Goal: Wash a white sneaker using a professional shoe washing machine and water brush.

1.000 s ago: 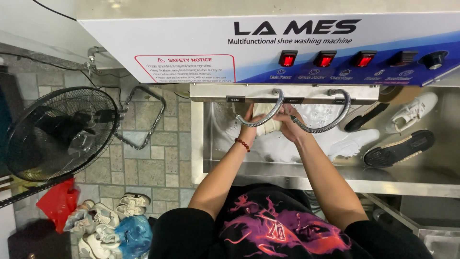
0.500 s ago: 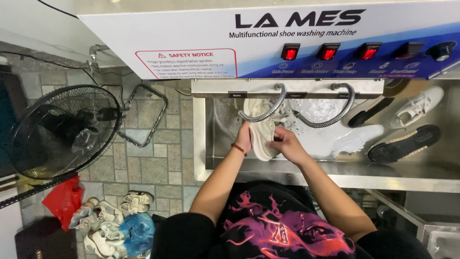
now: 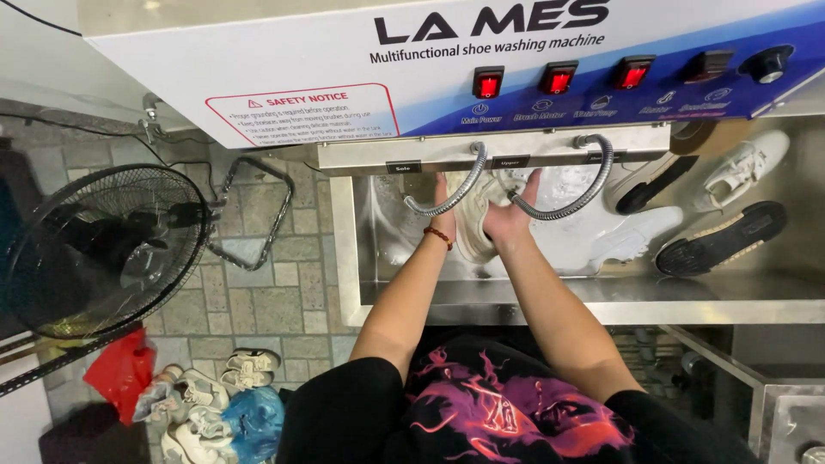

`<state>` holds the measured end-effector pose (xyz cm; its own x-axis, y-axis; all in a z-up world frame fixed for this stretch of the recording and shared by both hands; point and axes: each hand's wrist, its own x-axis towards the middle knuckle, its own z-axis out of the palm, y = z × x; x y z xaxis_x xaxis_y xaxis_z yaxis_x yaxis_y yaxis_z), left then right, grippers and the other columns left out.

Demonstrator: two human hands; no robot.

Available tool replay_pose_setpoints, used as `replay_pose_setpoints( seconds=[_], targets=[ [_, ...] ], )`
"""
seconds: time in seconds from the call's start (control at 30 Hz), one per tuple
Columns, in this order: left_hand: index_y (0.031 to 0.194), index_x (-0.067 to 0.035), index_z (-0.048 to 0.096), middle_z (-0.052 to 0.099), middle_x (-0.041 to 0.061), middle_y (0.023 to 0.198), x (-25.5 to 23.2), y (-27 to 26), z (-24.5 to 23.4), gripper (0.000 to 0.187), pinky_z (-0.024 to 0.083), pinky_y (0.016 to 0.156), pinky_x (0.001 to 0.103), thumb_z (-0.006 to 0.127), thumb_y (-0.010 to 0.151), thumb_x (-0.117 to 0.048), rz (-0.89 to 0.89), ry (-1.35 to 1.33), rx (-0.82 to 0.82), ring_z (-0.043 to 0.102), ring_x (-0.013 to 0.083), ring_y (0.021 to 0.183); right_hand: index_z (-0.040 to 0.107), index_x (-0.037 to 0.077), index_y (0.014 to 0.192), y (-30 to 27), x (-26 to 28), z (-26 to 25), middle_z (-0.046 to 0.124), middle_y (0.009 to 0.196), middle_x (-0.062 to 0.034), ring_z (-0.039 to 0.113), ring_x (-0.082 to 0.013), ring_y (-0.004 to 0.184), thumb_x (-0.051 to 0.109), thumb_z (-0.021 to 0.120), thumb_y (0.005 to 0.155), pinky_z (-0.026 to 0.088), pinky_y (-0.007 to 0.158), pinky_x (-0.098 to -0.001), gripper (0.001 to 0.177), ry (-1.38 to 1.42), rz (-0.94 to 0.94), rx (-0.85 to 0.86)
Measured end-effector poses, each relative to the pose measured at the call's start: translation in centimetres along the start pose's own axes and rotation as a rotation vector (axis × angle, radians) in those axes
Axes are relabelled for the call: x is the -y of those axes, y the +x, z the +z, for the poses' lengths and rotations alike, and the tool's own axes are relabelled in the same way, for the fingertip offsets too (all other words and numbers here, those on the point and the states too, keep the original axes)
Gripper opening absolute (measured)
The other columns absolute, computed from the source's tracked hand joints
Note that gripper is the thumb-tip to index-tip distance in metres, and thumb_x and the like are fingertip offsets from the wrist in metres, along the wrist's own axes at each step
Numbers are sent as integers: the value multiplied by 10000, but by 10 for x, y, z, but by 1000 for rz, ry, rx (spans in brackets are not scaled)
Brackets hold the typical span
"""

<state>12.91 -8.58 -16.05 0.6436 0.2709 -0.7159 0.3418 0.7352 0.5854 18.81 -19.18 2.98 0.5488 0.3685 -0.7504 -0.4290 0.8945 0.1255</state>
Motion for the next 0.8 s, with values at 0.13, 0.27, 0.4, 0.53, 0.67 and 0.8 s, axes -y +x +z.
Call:
replay_pose_setpoints(
  seconds=[0.13,0.27,0.4,0.53,0.67,0.8],
  targets=[
    [1550,17,421,412,110,1590,-6,15,-3,776,270,1203,353,477,1020,-547,148,-31,146,367,212,1460,458,55,1478,48,6,5,464,1512,-169,424,-366,1413,578,631,888,316,1250,-543,807,2,-25,166],
    [1564,-58,370,425,88,1590,-36,-16,12,773,310,1193,380,467,1001,-578,-98,-46,191,401,230,1453,466,31,1481,40,-6,18,478,1491,-194,426,-388,1408,579,601,922,319,1233,-546,794,44,-51,53],
    [1572,-73,379,436,118,1578,-42,-42,11,785,338,1161,382,433,1009,-618,-93,-86,203,424,256,1423,440,133,1522,5,-21,11,462,1560,-46,415,-295,1489,579,542,1009,303,1306,-500,688,-5,47,446],
    [1611,-129,290,324,26,1630,-39,-26,3,754,282,1208,369,395,1043,-614,-136,8,132,322,177,1487,420,24,1473,27,-19,33,458,1486,-230,444,-414,1383,625,490,965,348,1198,-568,790,34,-35,-55],
    [1519,10,442,511,162,1490,-35,-9,-2,677,413,1128,406,438,1082,-507,-79,-127,331,492,288,1370,469,47,1461,24,-22,36,490,1477,-173,471,-367,1381,587,492,968,377,1205,-550,732,35,-76,90],
    [1583,-154,372,438,-83,1526,-40,-38,8,608,383,1113,268,393,1108,-534,-67,28,110,424,64,1379,507,31,1404,4,-27,41,533,1420,-177,486,-366,1338,638,461,944,380,1178,-519,763,-14,-13,144]
  ],
)
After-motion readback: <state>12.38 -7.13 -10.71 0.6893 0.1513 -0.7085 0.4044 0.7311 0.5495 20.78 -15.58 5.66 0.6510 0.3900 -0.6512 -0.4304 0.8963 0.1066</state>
